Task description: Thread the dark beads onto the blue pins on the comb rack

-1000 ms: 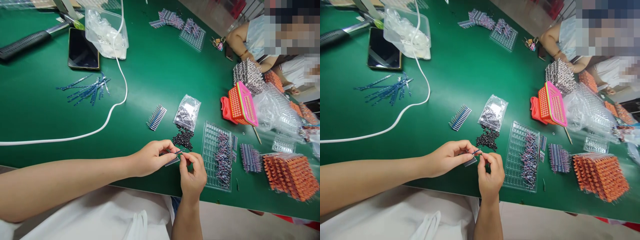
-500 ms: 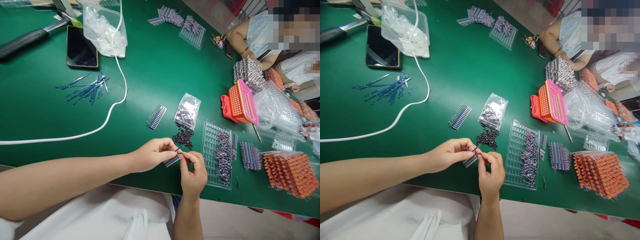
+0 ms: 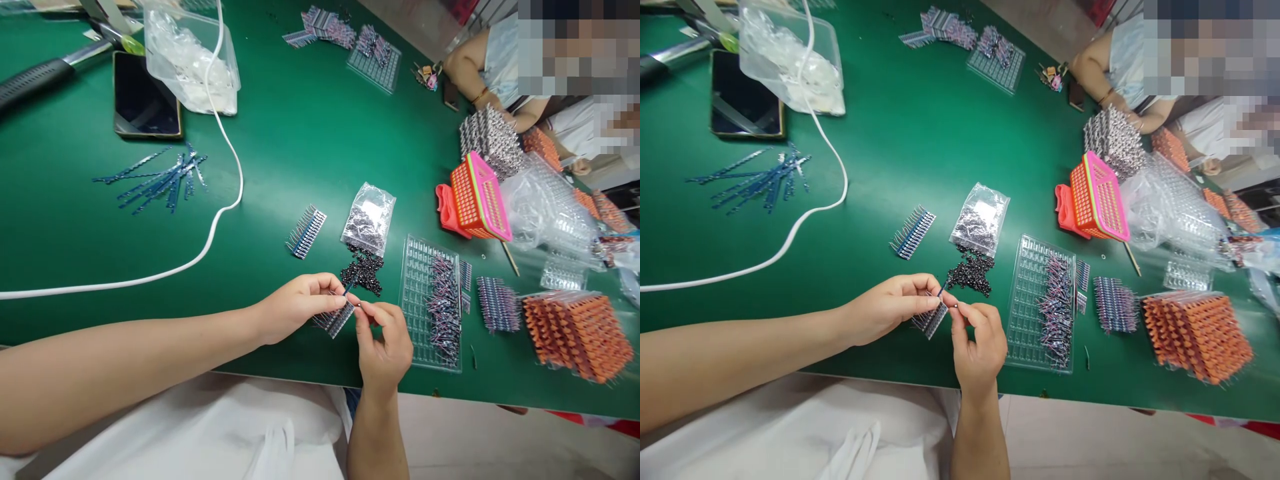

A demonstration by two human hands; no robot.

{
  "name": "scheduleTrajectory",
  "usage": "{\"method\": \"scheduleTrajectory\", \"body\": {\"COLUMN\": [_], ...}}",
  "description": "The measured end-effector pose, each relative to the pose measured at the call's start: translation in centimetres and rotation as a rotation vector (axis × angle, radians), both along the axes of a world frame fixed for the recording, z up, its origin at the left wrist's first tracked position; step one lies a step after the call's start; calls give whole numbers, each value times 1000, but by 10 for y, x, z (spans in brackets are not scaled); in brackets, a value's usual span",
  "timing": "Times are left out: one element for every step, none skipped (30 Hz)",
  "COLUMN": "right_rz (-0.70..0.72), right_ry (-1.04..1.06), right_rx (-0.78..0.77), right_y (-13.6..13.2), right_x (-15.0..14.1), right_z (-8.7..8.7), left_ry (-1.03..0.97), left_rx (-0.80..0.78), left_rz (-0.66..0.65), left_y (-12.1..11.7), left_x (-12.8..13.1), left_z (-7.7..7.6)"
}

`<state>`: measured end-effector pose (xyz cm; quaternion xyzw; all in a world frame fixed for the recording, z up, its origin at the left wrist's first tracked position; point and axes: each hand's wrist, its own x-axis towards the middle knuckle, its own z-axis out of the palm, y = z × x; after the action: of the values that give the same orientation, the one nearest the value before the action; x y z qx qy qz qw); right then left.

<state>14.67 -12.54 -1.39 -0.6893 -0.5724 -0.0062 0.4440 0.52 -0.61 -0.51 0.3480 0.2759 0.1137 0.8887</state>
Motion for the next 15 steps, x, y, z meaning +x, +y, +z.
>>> {"method": "scheduleTrajectory", "body": {"right_rz": [4,6,6,4,1,-1,-4,-6,-7,-5,-2,1,4,8,10], "right_ry": [-8,-16,-25,-32,-40,-47,-53,-58,-60,-59,-55,-49,-44,-40,-37], "right_rx": [1,-2,-8,-15,-21,-27,-29,-31,-34,-35,-35,-36,-36,-35,-32], "right_y": [0,1,1,1,1,1,1,1,1,1,2,2,2,2,3], "right_x": [0,0,0,0,0,0,0,0,0,0,0,0,0,0,0], "right_z": [0,0,0,0,0,0,0,0,0,-1,-1,-1,-1,-1,-1], "left_ry": [10,20,28,33,38,40,41,42,45,48,52,56,58,59,56], "left_rx": [-7,-14,-20,-24,-28,-33,-37,-40,-42,-42,-42,-43,-46,-52,-61], "left_rz": [6,14,21,27,30,30,30,31,33,36,39,42,45,48,50], "left_y": [0,0,0,0,1,1,1,1,1,1,1,1,1,1,1], "left_x": [0,1,1,1,2,2,2,2,2,3,3,3,3,3,3], "left_z": [0,1,1,2,3,3,3,3,3,3,3,4,4,5,5]}}
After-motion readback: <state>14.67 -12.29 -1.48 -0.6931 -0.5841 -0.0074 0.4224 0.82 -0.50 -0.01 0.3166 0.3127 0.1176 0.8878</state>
